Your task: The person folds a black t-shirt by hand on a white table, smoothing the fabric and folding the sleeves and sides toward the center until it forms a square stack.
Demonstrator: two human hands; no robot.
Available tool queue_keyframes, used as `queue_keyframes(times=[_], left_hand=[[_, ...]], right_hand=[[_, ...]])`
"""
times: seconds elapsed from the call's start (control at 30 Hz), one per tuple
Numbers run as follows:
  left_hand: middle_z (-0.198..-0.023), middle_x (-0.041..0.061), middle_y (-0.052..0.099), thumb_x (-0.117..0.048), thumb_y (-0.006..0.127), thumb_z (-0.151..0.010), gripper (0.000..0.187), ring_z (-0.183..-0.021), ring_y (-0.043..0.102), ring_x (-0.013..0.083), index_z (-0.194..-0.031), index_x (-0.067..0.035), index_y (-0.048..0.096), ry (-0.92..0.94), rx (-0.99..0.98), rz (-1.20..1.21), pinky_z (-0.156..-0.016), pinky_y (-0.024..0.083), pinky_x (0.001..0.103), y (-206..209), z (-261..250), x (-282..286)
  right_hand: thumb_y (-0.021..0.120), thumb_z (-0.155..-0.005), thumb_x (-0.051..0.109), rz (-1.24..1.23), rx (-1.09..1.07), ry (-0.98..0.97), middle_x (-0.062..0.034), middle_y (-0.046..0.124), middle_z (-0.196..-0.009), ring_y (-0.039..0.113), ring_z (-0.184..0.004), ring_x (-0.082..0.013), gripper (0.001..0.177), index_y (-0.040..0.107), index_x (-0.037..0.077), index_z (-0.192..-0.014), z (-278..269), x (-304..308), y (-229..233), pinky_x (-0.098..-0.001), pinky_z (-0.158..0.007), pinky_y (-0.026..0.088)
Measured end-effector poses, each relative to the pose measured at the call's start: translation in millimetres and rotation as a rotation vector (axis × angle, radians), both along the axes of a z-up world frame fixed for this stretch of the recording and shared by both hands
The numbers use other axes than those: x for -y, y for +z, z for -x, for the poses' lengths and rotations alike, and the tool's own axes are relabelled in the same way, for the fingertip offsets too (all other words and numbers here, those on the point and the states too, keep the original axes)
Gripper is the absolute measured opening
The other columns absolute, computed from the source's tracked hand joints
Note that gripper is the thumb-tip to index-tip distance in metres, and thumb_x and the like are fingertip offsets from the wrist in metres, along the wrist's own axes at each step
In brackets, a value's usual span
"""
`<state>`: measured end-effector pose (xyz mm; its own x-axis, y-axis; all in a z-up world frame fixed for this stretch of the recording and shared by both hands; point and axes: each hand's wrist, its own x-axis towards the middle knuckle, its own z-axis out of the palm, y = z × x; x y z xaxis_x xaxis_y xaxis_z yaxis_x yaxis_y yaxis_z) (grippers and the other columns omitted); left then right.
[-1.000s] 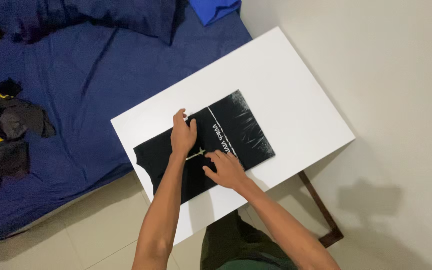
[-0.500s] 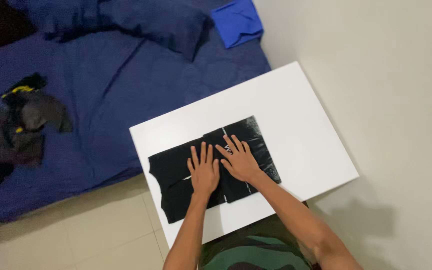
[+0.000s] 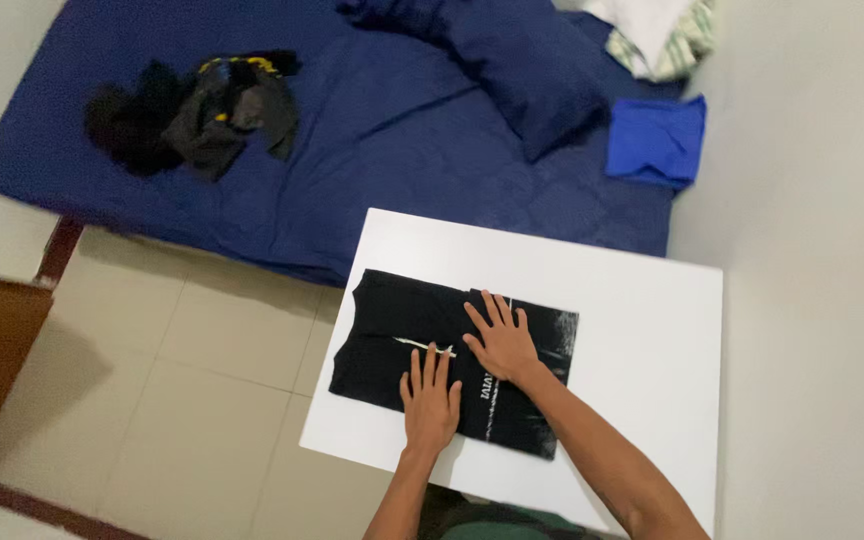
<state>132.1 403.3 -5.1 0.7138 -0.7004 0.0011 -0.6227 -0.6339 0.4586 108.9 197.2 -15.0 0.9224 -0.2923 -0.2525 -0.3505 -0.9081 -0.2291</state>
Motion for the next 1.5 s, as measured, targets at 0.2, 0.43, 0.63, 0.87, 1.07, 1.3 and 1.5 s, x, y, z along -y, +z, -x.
queue_keyframes(times=[0.2,0.43,0.63,0.87,1.07,1.3,1.5], left_hand=[[-0.154,0.016,0.041,-0.033,0.054,-0.101,0.04,-0.149,0.027,0.0356,-0.131,-0.007,0.06,0.324,-0.098,-0.027,-0.116,0.023,0.058,2,52,-9],[-0.154,0.014,0.04,-0.033,0.053,-0.1,0.043,-0.147,0.026,0.0349,-0.138,-0.014,0.058,0.401,-0.085,-0.063,-0.114,0.022,0.059,3,71,-17],[-0.158,0.012,0.037,-0.035,0.05,-0.102,0.045,-0.148,0.025,0.0329,-0.144,-0.019,0.054,0.371,-0.103,-0.137,-0.114,0.021,0.061,3,73,-23],[-0.159,0.011,0.036,-0.034,0.051,-0.103,0.047,-0.148,0.027,0.0309,-0.147,-0.018,0.051,0.312,-0.085,-0.103,-0.113,0.022,0.06,-1,68,-38],[-0.157,0.01,0.038,-0.031,0.056,-0.1,0.047,-0.147,0.03,0.0289,-0.144,-0.016,0.051,0.266,-0.124,-0.131,-0.114,0.021,0.06,5,63,-47],[-0.131,0.014,0.055,-0.029,0.064,-0.096,0.035,-0.126,0.05,0.0317,-0.125,-0.011,0.06,0.03,0.003,-0.242,-0.112,0.028,0.06,15,32,-49],[-0.115,0.014,0.056,-0.026,0.065,-0.093,0.03,-0.113,0.054,0.0326,-0.117,-0.008,0.062,-0.195,-0.012,-0.284,-0.098,0.038,0.056,16,0,-52]], right_hand=[[0.035,-0.098,0.068,-0.01,-0.043,0.043,-0.0143,0.008,-0.171,0.01,-0.156,-0.0347,0.078,0.019,0.027,-0.163,0,7,3,-0.0624,-0.119,0.017],[0.036,-0.099,0.069,0.002,-0.077,0.038,-0.0179,0.005,-0.17,0.006,-0.156,-0.0383,0.081,0.016,0.025,-0.164,-1,5,0,-0.063,-0.118,0.015],[0.034,-0.098,0.07,-0.005,-0.135,0.021,-0.0144,0.004,-0.171,0.005,-0.157,-0.0354,0.08,0.015,0.028,-0.164,-1,2,2,-0.0622,-0.12,0.013],[0.037,-0.098,0.068,-0.011,-0.062,0.004,-0.0139,0.005,-0.172,0.006,-0.157,-0.0353,0.08,0.017,0.028,-0.164,-2,6,-10,-0.0617,-0.12,0.015],[0.046,-0.096,0.062,-0.112,0.021,0.061,-0.0143,0.006,-0.17,0.006,-0.156,-0.0344,0.077,0.021,0.031,-0.162,24,19,-19,-0.0606,-0.118,0.015],[0.048,-0.1,0.052,0.05,0.146,-0.022,-0.0121,0.014,-0.17,0.012,-0.157,-0.0323,0.068,0.028,0.029,-0.16,90,10,-26,-0.0569,-0.119,0.018],[0.044,-0.1,0.054,0.196,0.133,-0.276,-0.0123,0.016,-0.168,0.013,-0.156,-0.0325,0.068,0.028,0.025,-0.159,130,-12,-31,-0.0563,-0.119,0.02]])
